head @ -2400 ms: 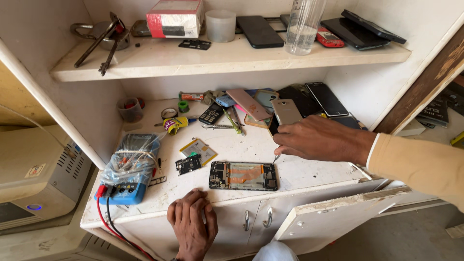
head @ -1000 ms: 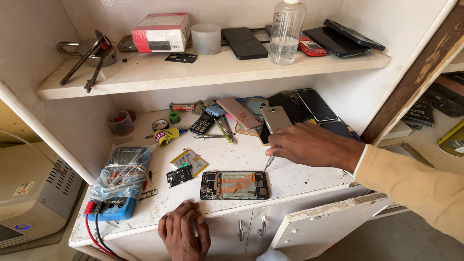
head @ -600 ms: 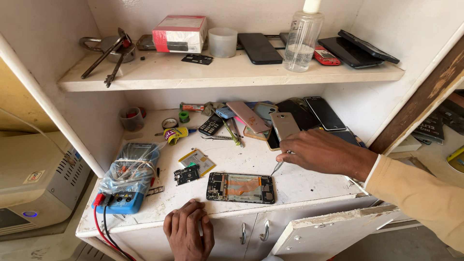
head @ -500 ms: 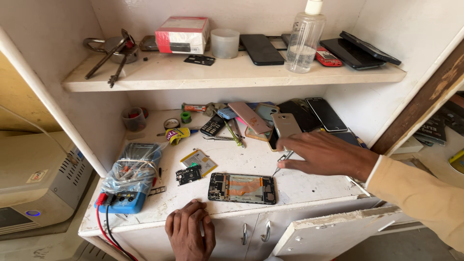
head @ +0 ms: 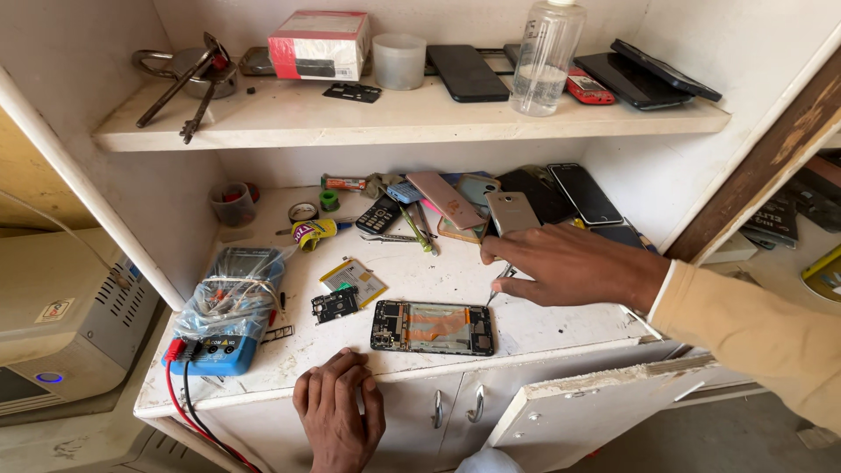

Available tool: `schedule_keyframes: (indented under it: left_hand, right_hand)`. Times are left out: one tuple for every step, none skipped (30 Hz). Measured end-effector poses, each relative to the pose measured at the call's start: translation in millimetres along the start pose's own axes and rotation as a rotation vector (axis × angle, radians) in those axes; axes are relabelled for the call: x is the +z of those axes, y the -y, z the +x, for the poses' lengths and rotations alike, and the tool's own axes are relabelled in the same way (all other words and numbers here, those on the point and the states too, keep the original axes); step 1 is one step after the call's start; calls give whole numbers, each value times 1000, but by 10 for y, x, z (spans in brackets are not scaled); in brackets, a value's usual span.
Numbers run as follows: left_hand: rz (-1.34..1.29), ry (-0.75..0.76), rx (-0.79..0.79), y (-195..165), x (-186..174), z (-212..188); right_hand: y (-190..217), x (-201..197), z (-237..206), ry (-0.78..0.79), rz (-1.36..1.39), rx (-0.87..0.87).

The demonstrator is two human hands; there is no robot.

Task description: The person works at a repair bench on a disassembled smartphone, using a small screwdriver to pry and unscrew components from the phone body. They lift out the battery, handle the exposed motherboard, and reposition the phone chassis while continuing to work on its internals.

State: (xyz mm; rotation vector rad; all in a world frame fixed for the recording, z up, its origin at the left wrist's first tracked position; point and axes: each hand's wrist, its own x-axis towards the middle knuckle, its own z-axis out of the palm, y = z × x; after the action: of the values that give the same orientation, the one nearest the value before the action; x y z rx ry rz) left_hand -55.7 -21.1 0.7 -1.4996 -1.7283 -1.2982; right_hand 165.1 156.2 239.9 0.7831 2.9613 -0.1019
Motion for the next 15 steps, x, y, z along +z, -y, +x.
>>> schedule_keyframes:
  left_hand:
    - [-1, 6, -2, -7, -10, 9]
    - [-1, 10, -5, -13, -19, 21]
    - [-8, 17, -2, -18, -32, 32]
    - [-16, 25, 2, -18, -53, 41]
    - [-24, 33, 7, -20, -68, 51]
    - [-33, 44, 15, -21, -83, 61]
    - [-42, 55, 22, -19, -98, 67]
    - [-50, 65, 29, -16, -111, 76]
    - [-49, 74, 23, -20, -115, 82]
    - [-47, 84, 16, -25, -121, 83]
    - [-45, 93, 9, -31, -125, 82]
    - [-39, 93, 6, -31, -132, 83]
    - [-35, 92, 5, -33, -131, 85]
    - [-31, 91, 3, -36, -125, 88]
    - [-32, 87, 5, -40, -123, 86]
  right_hand:
    - [-1, -16, -4, 19, 12, -14]
    - [-4, -26, -5, 38, 22, -29]
    - [-6, -22, -3, 33, 32, -54]
    - [-6, -10, 6, 29, 43, -79]
    - [-12, 3, 12, 24, 53, -103]
    - [-20, 16, 19, 19, 57, -109]
    - [-34, 26, 30, 15, 60, -114]
    - [-44, 33, 43, 10, 63, -120]
    - [-57, 37, 56, 9, 64, -117]
    - [-66, 36, 68, 9, 66, -115]
    - [-71, 40, 76, 9, 67, -113]
    - [-69, 42, 83, -19, 70, -144]
    - [-70, 40, 87, -47, 72, -174]
    - [-68, 36, 89, -75, 74, -203]
    - [-64, 35, 87, -63, 76, -177]
